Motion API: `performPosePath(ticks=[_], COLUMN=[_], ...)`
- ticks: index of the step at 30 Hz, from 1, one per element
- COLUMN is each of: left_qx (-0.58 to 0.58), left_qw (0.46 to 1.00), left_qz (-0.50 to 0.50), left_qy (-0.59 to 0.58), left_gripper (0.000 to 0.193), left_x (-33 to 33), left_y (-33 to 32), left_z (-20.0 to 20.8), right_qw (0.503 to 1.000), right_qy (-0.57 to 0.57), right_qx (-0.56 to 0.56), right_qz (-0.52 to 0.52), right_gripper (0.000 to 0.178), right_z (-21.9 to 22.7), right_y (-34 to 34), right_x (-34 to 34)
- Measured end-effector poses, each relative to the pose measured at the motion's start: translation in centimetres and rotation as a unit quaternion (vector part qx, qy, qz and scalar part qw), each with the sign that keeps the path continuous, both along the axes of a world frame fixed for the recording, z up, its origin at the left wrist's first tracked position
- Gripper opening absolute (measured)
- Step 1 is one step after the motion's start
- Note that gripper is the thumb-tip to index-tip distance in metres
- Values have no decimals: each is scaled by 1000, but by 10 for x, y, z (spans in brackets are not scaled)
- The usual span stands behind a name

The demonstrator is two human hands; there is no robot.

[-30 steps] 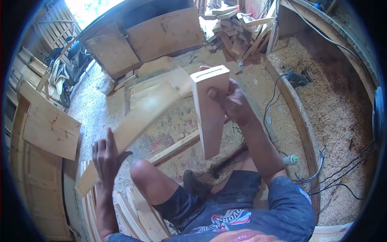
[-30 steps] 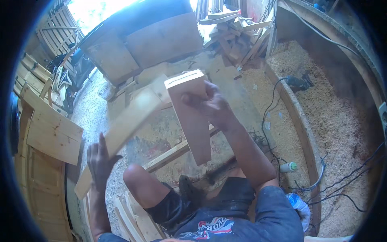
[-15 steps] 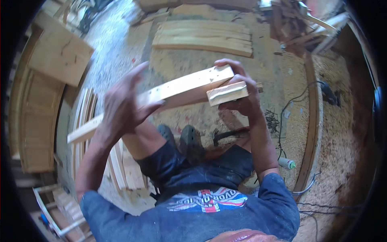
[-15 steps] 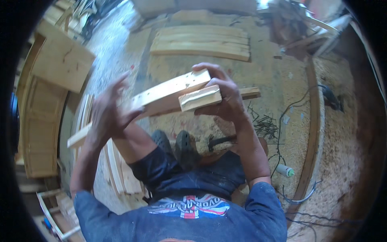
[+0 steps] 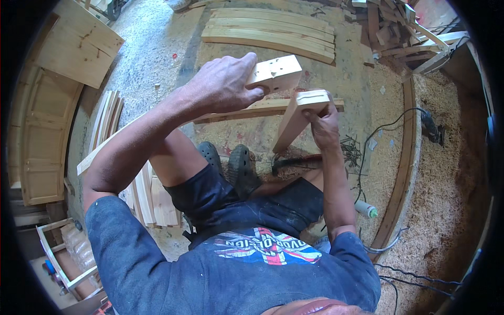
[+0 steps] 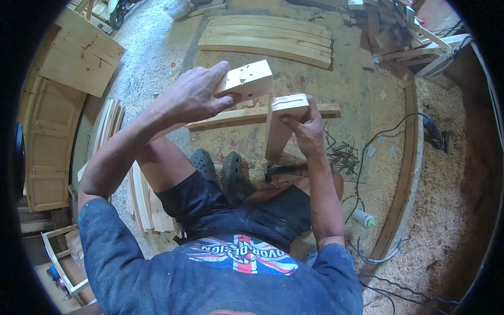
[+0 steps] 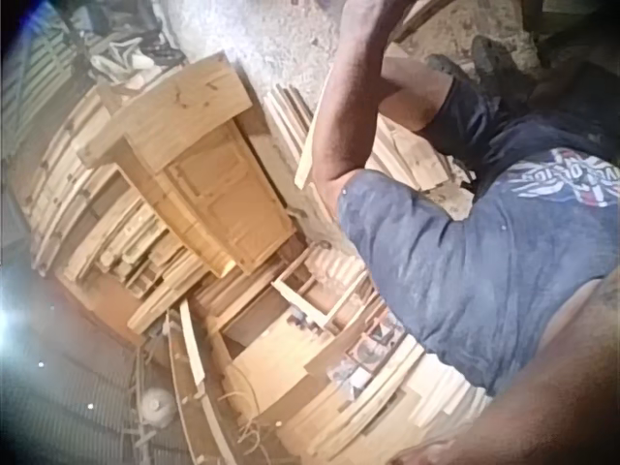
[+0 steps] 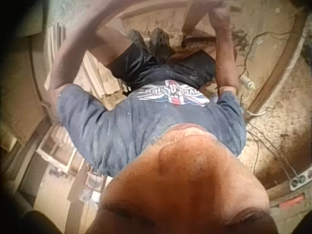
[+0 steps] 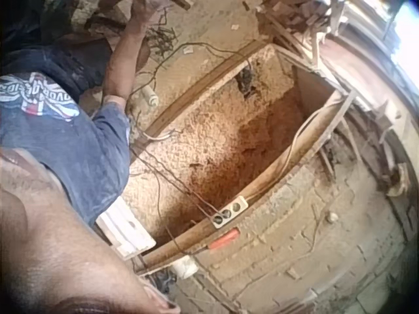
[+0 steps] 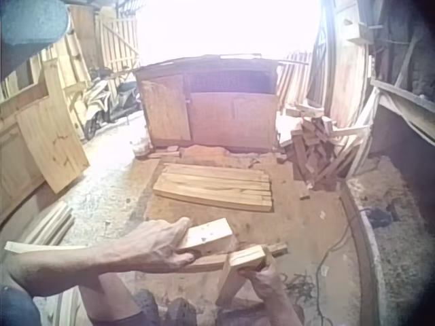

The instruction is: Assembling a wooden frame using glue, nails, and a hammer in a workshop.

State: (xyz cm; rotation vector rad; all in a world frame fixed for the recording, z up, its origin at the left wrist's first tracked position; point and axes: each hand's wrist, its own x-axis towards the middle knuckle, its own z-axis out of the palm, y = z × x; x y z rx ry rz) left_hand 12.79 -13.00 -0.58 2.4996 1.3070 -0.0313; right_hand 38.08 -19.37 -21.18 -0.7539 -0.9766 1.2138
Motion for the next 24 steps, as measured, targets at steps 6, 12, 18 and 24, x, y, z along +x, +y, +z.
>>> performPosePath(ticks=[6, 12, 18, 24], left_qx=[32, 93, 94, 88], left_qw=[999, 996, 995, 995], left_qz=[8, 12, 28, 23], left_qy=[10, -4, 14, 33], left_gripper=[65, 62, 62, 57], left_x=[2, 0, 1, 2], left_y=[7, 8, 8, 6], left_z=[0, -13, -16, -10], right_qw=[999, 998, 997, 998], right_qy=[-29, 9, -31, -11], right_qx=[27, 8, 8, 2], right_qz=[35, 61, 64, 66], right_gripper=[80, 76, 74, 71], right_z=[11, 4, 4, 11], right_y=[18, 31, 36, 38], right_x=[-33, -45, -48, -51])
